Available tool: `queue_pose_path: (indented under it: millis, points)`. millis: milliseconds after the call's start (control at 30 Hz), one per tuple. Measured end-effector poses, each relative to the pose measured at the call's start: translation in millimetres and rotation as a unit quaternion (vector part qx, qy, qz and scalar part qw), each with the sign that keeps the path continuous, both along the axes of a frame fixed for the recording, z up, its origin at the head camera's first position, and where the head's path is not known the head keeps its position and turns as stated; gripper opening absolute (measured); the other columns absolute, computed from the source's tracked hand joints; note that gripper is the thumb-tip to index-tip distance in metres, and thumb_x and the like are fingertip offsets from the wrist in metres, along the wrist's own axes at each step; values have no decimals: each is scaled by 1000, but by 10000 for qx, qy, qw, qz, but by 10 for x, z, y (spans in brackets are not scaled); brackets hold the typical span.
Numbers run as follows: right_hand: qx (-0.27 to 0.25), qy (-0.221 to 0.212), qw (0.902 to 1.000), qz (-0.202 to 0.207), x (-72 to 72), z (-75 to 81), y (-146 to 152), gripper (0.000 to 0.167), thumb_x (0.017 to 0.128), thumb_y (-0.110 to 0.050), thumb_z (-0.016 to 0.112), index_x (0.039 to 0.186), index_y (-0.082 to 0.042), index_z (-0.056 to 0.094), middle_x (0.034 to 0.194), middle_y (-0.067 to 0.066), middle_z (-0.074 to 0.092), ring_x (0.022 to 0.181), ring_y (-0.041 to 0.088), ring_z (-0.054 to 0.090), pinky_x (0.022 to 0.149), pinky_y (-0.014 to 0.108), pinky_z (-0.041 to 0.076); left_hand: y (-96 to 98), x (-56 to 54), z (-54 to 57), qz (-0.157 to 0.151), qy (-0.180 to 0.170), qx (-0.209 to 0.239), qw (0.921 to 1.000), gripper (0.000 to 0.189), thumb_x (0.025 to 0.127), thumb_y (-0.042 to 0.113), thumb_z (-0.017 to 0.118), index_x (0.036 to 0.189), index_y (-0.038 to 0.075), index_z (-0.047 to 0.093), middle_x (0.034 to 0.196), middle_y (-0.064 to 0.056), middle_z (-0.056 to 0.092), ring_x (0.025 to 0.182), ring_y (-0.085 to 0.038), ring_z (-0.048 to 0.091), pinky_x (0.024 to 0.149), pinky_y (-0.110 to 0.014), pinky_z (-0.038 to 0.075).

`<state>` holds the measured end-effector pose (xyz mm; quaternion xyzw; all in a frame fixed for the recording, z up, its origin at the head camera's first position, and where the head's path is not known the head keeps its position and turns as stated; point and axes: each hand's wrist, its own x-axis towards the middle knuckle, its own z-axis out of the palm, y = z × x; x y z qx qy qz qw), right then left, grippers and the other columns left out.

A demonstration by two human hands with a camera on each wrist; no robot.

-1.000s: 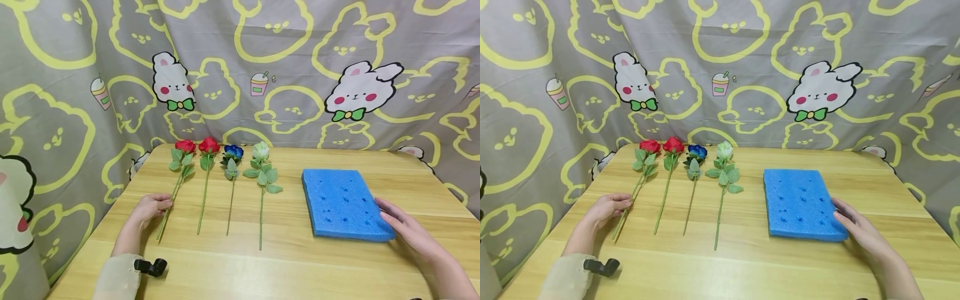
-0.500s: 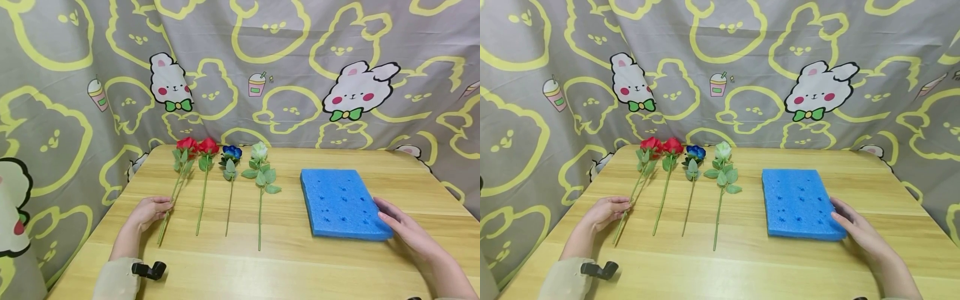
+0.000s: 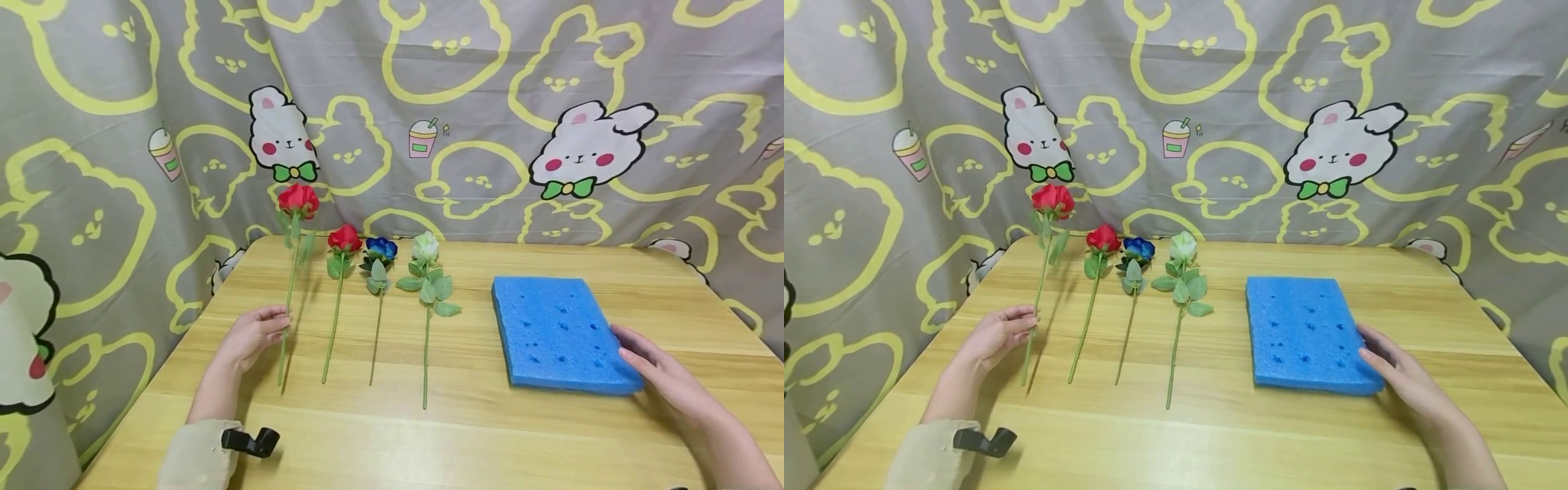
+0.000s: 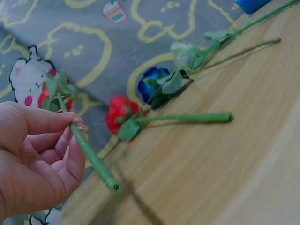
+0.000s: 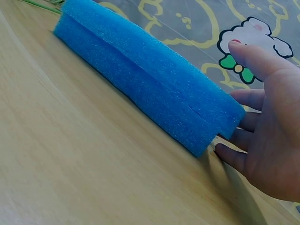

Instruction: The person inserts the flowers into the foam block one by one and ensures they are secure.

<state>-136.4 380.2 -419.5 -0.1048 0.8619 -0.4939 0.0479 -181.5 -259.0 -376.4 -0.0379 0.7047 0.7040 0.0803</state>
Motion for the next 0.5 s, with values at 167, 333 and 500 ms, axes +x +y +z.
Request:
queue_pose_path:
  millis: [167, 333, 500]
  points:
    - [-21, 9, 10000, 2, 24, 7, -5, 53, 103, -21, 33, 150, -12, 12, 146, -17, 19, 113, -23, 19, 85, -3, 17, 126, -15, 78, -24, 145, 257, 9996, 19, 90, -1, 55, 109, -2, 51, 91, 2, 58, 79, -8, 56, 68, -19, 48]
    - [68, 48, 10000, -3, 37, 21, -16, 55, 102, -20, 36, 149, -7, 12, 144, -16, 21, 112, -24, 21, 85, -2, 21, 230, -18, 126, 2, 288, 450, 9986, 15, 89, -2, 57, 103, 3, 55, 88, 3, 60, 80, -9, 58, 66, -19, 49]
    - [250, 276, 9993, 76, 18, 14, -10, 56, 101, -15, 40, 148, -3, 12, 145, -14, 21, 112, -24, 22, 85, -1, 23, 326, -18, 177, 53, 512, 311, 9982, 15, 88, -3, 58, 102, 2, 57, 86, 4, 60, 80, -8, 59, 67, -20, 50]
